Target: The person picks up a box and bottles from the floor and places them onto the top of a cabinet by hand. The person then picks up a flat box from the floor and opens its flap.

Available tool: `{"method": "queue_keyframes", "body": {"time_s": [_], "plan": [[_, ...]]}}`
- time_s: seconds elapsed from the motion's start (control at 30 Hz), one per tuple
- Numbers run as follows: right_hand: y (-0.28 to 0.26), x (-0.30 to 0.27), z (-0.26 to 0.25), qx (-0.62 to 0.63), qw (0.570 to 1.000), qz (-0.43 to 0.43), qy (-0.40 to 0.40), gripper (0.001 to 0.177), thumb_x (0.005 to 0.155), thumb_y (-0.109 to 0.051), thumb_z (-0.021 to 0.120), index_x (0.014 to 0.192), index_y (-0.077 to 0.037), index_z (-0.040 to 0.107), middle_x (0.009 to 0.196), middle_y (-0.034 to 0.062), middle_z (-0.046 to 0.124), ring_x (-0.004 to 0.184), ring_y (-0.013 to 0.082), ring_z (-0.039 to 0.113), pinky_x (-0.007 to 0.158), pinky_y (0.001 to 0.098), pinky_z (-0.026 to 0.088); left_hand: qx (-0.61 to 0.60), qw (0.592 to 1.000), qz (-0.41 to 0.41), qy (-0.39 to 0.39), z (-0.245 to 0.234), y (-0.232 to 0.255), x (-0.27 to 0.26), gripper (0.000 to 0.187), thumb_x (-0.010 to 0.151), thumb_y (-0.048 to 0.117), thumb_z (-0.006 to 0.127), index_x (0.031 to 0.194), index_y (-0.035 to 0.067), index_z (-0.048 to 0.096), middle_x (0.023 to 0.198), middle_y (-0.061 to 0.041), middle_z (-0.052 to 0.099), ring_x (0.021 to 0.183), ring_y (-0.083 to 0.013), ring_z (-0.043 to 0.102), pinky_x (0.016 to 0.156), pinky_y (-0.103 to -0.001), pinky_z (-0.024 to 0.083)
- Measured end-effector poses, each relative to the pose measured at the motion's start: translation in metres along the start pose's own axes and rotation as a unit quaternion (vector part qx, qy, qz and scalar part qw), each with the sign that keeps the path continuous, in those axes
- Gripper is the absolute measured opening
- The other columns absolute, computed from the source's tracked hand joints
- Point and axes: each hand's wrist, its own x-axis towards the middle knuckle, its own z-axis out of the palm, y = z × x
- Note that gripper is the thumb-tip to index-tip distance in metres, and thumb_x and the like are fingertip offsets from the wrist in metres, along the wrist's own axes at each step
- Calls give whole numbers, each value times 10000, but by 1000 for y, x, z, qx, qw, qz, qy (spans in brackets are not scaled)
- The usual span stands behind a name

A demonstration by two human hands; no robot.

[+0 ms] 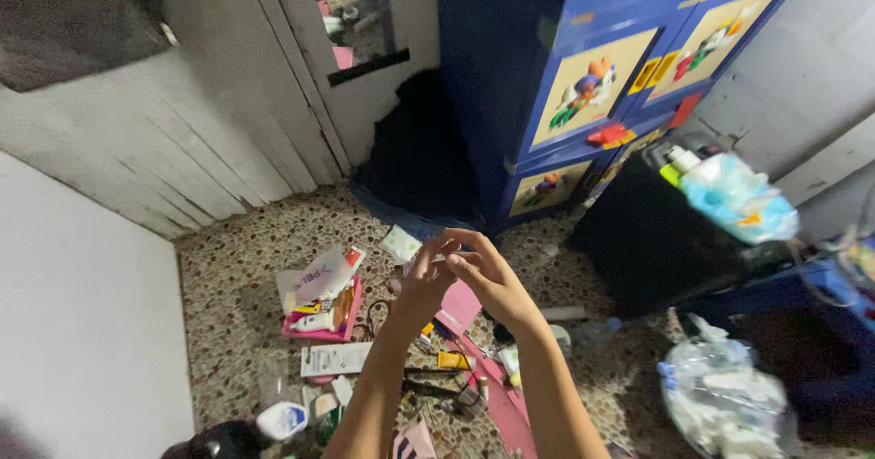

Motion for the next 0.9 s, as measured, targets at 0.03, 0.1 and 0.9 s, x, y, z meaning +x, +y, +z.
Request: {"method": "queue_keyframes", "body": {"time_s": [0.03,0.1,0.9], "plan": [[23,3,-7,-16,1000,-7,4,434,1012,-236,621,1399,-55,550,1226,79,670,1193,156,608,1023,326,482,-31,998,-52,0,-2,-21,-5,519,998,246,626,1462,83,461,1340,-104,609,1171,-177,618,965,-318,536],[73,3,-19,-31,999,-15,8,406,1003,-226,627,1364,-48,575,1249,67,654,1199,157,610,1018,328,490,-60,993,-104,-1,-6,-62,-15,496,992,237,599,1455,106,475,1307,-83,606,1133,-146,615,952,-301,535],[350,-11,-23,-53,992,-29,-108,186,1049,-250,634,1000,-70,636,839,-52,592,751,41,528,671,220,457,23,990,-103,94,-79,-275,-162,162,948,117,607,1037,42,718,883,49,687,725,-29,546,649,-217,451]]}}
